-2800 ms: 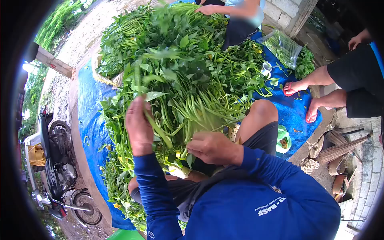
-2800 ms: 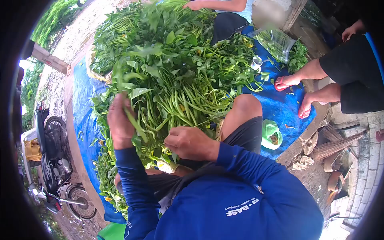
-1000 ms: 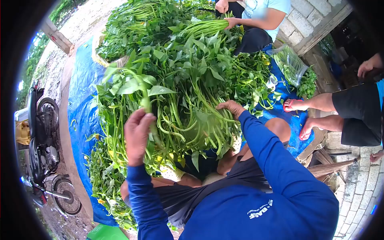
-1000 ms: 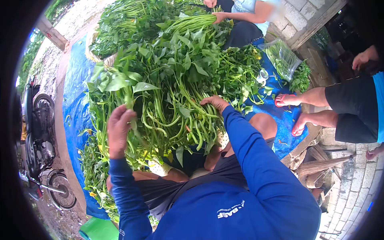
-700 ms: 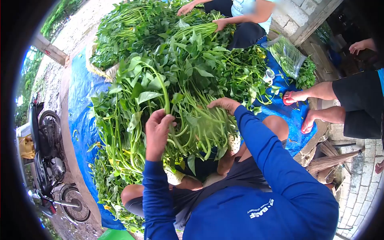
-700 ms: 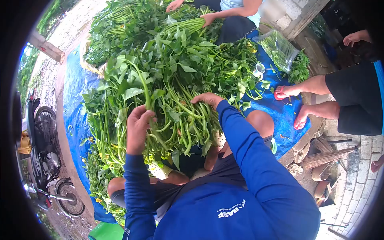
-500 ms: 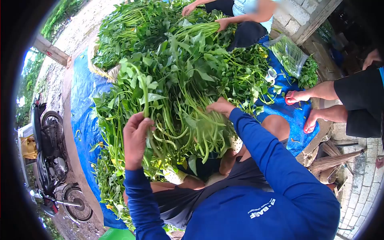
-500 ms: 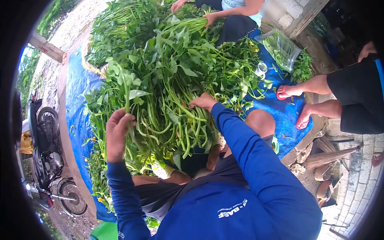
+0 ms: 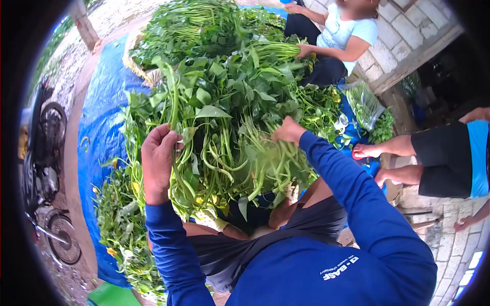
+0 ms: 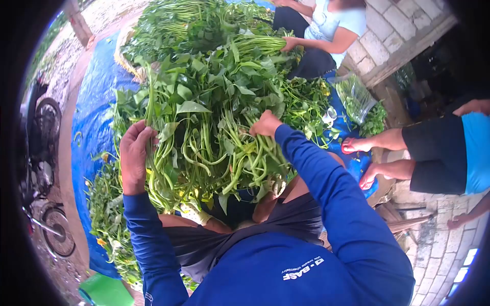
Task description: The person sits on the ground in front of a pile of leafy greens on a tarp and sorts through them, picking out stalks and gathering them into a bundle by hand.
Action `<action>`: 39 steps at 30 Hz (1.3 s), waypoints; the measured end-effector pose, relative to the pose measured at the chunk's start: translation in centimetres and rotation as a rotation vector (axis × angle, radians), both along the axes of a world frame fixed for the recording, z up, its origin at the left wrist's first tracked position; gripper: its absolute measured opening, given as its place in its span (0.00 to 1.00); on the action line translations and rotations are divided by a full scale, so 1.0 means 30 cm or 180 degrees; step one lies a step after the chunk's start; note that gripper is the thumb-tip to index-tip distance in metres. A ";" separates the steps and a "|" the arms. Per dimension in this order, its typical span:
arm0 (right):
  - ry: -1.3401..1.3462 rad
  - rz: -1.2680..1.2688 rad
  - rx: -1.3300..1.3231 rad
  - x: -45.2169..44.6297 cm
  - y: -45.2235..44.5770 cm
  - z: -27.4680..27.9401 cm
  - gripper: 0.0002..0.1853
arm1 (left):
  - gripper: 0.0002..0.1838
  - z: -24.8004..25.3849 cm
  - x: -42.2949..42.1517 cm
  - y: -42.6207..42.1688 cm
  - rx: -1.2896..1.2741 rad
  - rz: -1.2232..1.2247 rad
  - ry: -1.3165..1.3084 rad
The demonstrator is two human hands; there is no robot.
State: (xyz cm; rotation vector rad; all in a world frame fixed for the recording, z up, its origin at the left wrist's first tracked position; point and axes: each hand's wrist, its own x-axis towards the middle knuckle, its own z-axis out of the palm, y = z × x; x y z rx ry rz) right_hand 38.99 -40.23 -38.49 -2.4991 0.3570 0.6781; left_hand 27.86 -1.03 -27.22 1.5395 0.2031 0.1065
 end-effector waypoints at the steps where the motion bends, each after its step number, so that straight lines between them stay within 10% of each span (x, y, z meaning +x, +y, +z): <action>1: 0.0161 0.0144 -0.0151 0.003 0.040 0.150 0.34 | 0.17 0.001 -0.004 0.008 -0.0014 0.0037 -0.0028; 11: -0.0175 0.3153 -0.2432 0.329 0.064 0.599 0.15 | 0.18 -0.007 -0.049 0.071 -0.0399 -0.0037 -0.0317; 20: -0.1569 0.2168 -0.3091 0.233 0.354 1.119 0.33 | 0.16 0.087 -0.120 0.158 -0.0697 0.0607 -0.0578; 27: -0.1892 0.2088 -0.3306 -0.024 0.623 0.847 0.41 | 0.10 0.059 -0.153 0.252 -0.0958 0.1449 -0.0743; 33: -0.1970 0.3893 0.0540 -0.657 0.621 0.194 0.40 | 0.06 0.053 -0.204 0.290 -0.1076 0.1639 -0.0723; 35: 0.0416 0.4160 0.1253 -0.729 0.568 0.161 0.33 | 0.07 0.026 -0.227 0.307 -0.1060 0.1660 -0.0684; 39: 0.1467 0.3569 0.2313 -0.672 0.363 0.309 0.30 | 0.10 0.030 -0.263 0.308 -0.1147 0.1719 -0.0520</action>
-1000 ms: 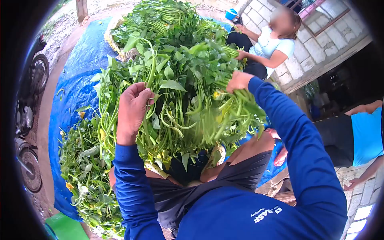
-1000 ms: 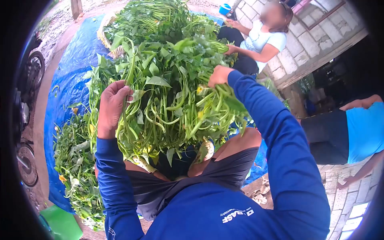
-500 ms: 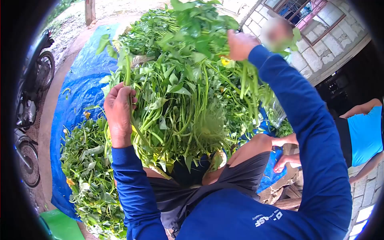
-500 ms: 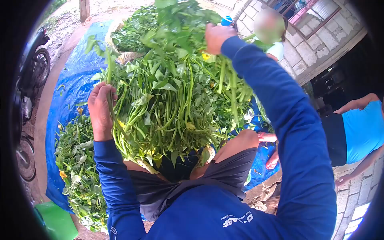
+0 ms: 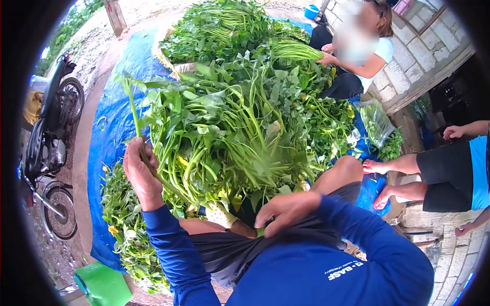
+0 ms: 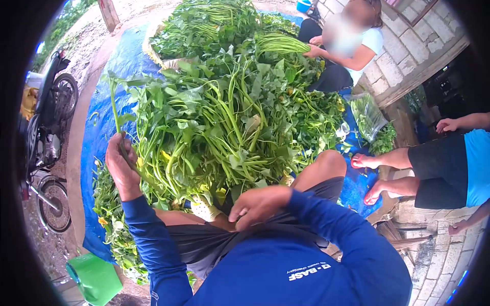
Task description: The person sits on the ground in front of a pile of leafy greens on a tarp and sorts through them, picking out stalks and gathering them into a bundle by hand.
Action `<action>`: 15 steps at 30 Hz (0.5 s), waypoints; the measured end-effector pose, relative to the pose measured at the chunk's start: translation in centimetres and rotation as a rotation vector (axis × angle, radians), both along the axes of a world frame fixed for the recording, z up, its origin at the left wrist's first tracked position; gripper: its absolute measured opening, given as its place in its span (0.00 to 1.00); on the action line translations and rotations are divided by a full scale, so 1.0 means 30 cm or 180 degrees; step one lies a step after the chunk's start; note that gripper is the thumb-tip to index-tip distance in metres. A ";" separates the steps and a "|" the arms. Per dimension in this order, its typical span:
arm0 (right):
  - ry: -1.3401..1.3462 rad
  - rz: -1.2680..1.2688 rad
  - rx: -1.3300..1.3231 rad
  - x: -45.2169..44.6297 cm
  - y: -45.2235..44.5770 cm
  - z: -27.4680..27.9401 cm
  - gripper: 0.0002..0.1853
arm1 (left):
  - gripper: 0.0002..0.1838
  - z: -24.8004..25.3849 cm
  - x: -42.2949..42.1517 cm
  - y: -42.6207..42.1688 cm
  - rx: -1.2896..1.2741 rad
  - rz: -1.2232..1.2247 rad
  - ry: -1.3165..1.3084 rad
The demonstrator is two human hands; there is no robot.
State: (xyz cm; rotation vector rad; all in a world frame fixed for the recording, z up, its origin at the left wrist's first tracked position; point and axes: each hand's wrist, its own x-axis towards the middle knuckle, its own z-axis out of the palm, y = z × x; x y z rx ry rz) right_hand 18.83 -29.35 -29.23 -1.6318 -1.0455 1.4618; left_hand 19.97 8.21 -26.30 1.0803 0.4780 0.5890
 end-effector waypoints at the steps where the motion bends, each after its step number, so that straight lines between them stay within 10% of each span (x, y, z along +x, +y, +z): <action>1: 0.0639 -0.0410 -0.0316 0.053 -0.044 0.112 0.29 | 0.17 -0.003 0.000 0.001 0.0180 -0.0046 0.0147; 4: 0.0627 -0.1734 0.0270 0.256 -0.191 0.217 0.22 | 0.16 0.040 0.013 -0.055 0.0109 -0.0141 0.0093; 8: -0.2326 -0.3656 0.0631 0.570 -0.235 -0.104 0.13 | 0.15 0.075 0.071 -0.172 0.0182 -0.0118 0.0087; 11: -0.2934 -0.3958 0.0806 0.683 -0.125 -0.201 0.12 | 0.12 0.105 0.070 -0.299 0.0542 -0.0298 0.0027; 15: -0.2113 -0.4298 0.0761 0.754 0.055 -0.231 0.14 | 0.12 0.059 0.067 -0.403 0.1064 -0.0343 0.0113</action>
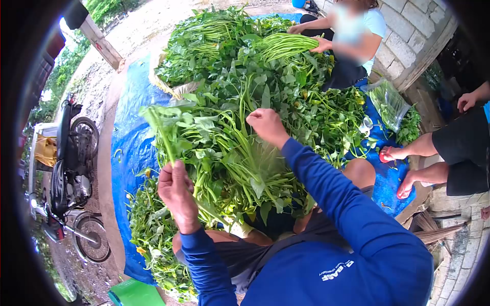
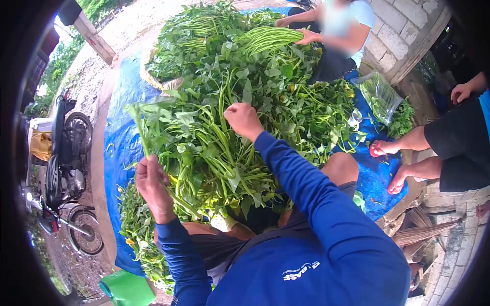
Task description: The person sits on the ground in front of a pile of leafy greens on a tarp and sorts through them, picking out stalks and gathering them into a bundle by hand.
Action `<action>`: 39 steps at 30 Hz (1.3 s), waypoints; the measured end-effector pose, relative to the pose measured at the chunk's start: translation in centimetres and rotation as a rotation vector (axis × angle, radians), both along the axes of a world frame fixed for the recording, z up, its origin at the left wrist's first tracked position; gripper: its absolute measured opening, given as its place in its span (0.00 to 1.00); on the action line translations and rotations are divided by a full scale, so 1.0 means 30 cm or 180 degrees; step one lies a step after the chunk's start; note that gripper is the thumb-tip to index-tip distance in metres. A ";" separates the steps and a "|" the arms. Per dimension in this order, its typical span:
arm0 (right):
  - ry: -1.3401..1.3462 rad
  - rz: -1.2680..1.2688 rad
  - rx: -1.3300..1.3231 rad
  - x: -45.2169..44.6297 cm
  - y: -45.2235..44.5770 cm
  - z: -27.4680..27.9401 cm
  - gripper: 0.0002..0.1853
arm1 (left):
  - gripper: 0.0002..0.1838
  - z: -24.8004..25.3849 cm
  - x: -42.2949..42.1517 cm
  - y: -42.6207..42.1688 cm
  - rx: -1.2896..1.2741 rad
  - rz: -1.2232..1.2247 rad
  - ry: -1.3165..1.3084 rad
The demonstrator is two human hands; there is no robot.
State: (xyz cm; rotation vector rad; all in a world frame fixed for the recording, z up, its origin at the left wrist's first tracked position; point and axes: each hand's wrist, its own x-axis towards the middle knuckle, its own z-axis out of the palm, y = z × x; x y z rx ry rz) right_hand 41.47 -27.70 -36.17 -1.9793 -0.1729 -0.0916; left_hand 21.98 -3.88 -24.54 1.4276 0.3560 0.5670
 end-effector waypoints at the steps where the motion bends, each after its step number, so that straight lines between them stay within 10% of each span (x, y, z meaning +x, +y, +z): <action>1: 0.0189 -0.0171 -0.0044 0.008 0.039 0.000 0.15 | 0.14 -0.016 0.002 -0.017 0.0171 0.0057 0.0103; 6: 0.1090 -0.0143 0.0616 0.094 0.119 -0.050 0.15 | 0.17 -0.094 -0.003 -0.054 0.0399 0.0161 0.0281; 15: -0.0367 0.0707 0.2085 -0.037 -0.008 0.382 0.17 | 0.20 -0.143 -0.023 -0.047 0.0519 0.0343 -0.0049; 23: -0.0307 0.1068 0.1774 -0.244 -0.073 0.491 0.17 | 0.14 -0.156 -0.051 -0.079 -0.0184 -0.0103 -0.0262; 33: -0.1828 0.0505 -0.0533 -0.457 -0.063 0.485 0.11 | 0.10 -0.197 -0.104 -0.165 -0.0154 -0.0104 -0.0471; 39: 0.0212 0.1353 0.0786 -0.492 0.027 0.372 0.15 | 0.12 -0.159 -0.104 -0.213 -0.0420 -0.0151 -0.0214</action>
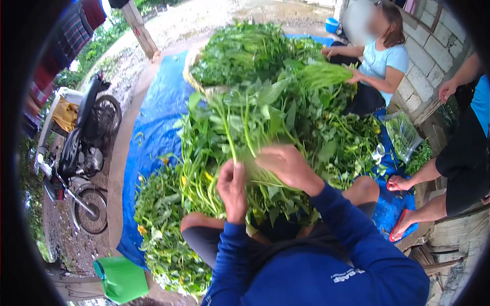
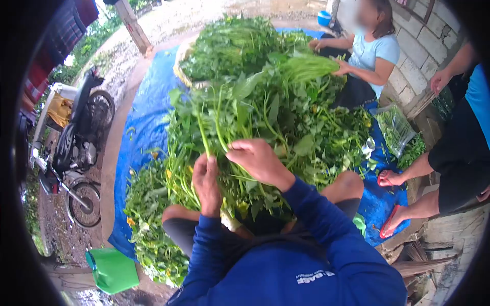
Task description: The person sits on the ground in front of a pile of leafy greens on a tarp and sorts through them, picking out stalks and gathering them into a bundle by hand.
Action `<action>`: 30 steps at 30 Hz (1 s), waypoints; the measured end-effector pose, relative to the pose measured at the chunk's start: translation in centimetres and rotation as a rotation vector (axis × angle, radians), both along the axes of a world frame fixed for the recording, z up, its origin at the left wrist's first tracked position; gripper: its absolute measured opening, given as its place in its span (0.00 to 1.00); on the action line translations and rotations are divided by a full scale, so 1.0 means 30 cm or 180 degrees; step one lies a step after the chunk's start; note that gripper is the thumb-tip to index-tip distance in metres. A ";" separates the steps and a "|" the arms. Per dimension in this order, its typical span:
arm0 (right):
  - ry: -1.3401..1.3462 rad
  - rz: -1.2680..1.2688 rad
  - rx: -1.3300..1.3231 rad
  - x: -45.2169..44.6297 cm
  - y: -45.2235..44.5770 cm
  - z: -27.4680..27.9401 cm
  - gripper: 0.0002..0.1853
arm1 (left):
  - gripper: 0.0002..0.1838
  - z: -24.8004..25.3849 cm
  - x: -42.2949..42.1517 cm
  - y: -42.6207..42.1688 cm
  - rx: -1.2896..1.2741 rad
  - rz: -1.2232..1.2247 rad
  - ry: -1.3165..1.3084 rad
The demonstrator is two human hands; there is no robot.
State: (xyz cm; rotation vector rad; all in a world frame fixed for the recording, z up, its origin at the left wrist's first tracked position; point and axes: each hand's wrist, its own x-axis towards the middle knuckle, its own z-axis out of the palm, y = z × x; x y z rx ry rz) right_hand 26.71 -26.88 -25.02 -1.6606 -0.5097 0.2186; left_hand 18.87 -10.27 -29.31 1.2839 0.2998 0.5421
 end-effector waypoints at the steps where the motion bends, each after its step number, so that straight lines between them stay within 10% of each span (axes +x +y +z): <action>1: 0.0685 0.0185 0.0203 0.000 0.031 -0.025 0.15 | 0.16 0.031 0.000 -0.026 -0.0267 -0.0194 0.0000; 7: 0.2415 0.0215 0.1104 -0.024 0.120 -0.226 0.11 | 0.19 -0.121 0.060 -0.103 -0.0981 0.0313 -0.0016; 14: 0.2700 -0.0083 0.1066 -0.020 0.128 -0.196 0.07 | 0.29 -0.130 -0.004 0.028 -0.0952 -0.0938 0.1085; 30: 0.0044 -0.0458 -0.0937 0.032 -0.090 -0.180 0.13 | 0.15 0.030 -0.057 0.219 -0.1177 -0.1069 0.0300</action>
